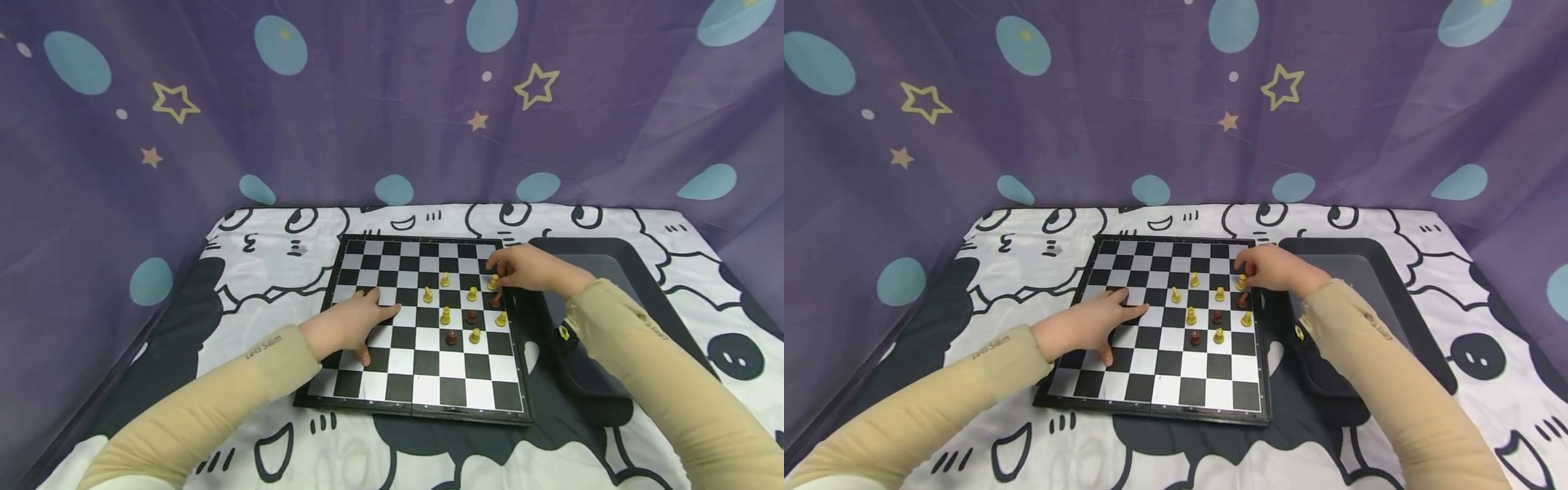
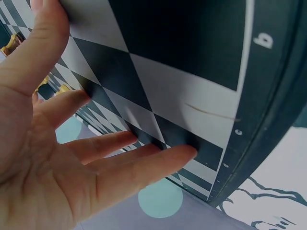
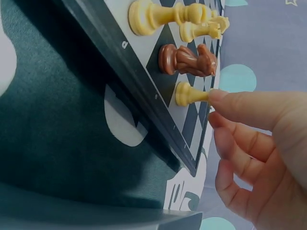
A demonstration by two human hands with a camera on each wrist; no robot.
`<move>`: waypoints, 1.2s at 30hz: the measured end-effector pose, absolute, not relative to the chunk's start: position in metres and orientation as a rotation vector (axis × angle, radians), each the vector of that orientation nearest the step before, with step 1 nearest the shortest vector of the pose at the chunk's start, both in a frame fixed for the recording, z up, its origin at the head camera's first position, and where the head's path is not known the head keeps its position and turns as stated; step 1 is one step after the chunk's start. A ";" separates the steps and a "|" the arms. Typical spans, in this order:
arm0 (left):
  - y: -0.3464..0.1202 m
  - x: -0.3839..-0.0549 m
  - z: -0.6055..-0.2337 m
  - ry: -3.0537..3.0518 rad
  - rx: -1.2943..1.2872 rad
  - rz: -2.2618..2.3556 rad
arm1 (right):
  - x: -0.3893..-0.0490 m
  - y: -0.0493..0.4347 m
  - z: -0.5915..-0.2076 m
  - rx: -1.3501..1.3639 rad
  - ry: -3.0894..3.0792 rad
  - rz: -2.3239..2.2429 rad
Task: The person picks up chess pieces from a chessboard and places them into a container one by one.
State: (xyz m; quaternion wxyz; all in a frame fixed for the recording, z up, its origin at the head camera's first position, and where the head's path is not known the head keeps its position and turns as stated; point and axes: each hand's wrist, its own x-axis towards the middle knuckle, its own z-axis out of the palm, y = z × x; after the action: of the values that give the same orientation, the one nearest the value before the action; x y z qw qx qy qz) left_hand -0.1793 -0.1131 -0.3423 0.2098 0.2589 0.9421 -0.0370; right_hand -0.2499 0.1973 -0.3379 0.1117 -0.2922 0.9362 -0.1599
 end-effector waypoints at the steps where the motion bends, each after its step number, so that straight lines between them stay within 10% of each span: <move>1: -0.113 -0.179 -0.342 2.620 0.716 -0.101 | -0.250 0.197 -0.338 -0.864 2.749 -0.471; 36: -0.110 -0.176 -0.341 2.632 0.688 -0.110 | -0.241 0.232 -0.308 -0.779 2.880 -0.749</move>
State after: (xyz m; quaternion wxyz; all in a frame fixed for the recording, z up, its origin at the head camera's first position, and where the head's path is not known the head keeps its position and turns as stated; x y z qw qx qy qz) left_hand -0.1761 -0.1105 -0.3411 0.2080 0.2472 0.9456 -0.0395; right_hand -0.2409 0.2325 -0.3083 0.0328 -0.2531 0.9358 -0.2432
